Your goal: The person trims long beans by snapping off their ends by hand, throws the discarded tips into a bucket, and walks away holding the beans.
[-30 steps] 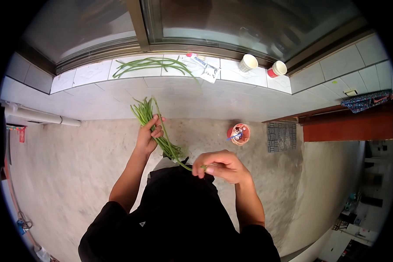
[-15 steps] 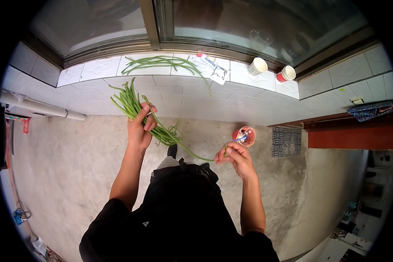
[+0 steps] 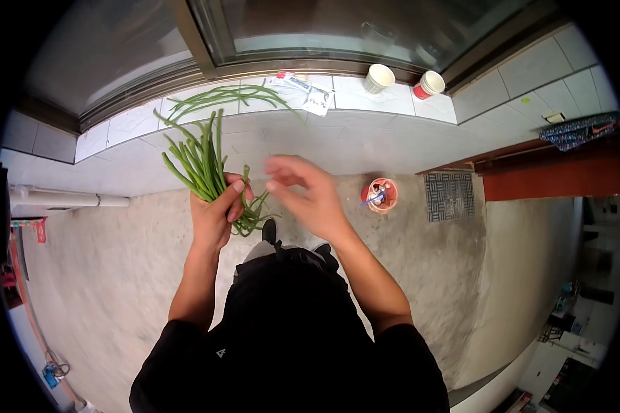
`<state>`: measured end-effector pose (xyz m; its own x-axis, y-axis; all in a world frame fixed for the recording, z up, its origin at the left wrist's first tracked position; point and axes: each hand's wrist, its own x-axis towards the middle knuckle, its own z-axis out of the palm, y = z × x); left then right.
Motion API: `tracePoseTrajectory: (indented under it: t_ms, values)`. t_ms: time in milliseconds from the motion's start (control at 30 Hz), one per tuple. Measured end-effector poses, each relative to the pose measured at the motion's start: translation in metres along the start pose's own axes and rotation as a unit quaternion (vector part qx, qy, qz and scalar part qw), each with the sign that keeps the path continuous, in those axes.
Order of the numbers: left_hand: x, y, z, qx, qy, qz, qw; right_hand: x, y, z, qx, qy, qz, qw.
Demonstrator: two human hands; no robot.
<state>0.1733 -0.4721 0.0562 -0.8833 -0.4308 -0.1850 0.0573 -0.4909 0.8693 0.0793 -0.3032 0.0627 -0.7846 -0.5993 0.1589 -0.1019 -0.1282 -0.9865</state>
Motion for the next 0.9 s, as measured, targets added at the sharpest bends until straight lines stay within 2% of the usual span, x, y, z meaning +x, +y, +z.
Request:
tracePoseTrajectory:
  t_ms: [33, 100, 133, 200, 333, 500, 733, 800, 900]
  values:
    - [-0.002, 0.003, 0.003, 0.035, -0.02, -0.009, 0.999, 0.005, -0.009, 0.004, 0.0, 0.006, 0.001, 1.0]
    - [-0.006, 0.008, 0.006, 0.07, -0.039, -0.018, 0.997, 0.011, -0.018, 0.008, 0.097, -0.072, 0.011, 0.993]
    - [-0.007, 0.01, 0.006, 0.069, -0.054, -0.024, 0.996, 0.011, -0.017, 0.008, 0.097, -0.072, 0.012, 0.993]
    - [-0.01, 0.012, 0.003, 0.067, -0.065, -0.032, 0.995, 0.01, -0.013, 0.006, 0.1, -0.059, 0.079, 0.99]
    - [-0.017, 0.013, 0.001, 0.061, -0.075, -0.047, 0.994, 0.011, -0.01, 0.003, 0.144, -0.039, 0.082, 0.985]
    - [-0.018, 0.016, -0.001, 0.067, -0.08, -0.058, 0.993, 0.011, -0.006, -0.003, 0.19, -0.075, 0.076, 0.976]
    - [-0.019, 0.022, 0.001, 0.087, -0.1, -0.076, 0.988, 0.011, -0.025, -0.016, 0.117, -0.145, 0.076, 0.98]
    - [-0.019, 0.023, 0.001, 0.089, -0.104, -0.077, 0.988, 0.012, -0.027, -0.017, 0.015, -0.193, 0.014, 0.981]
    - [-0.019, 0.024, 0.001, 0.086, -0.112, -0.085, 0.986, 0.009, -0.028, -0.015, 0.014, -0.181, 0.029, 0.983]
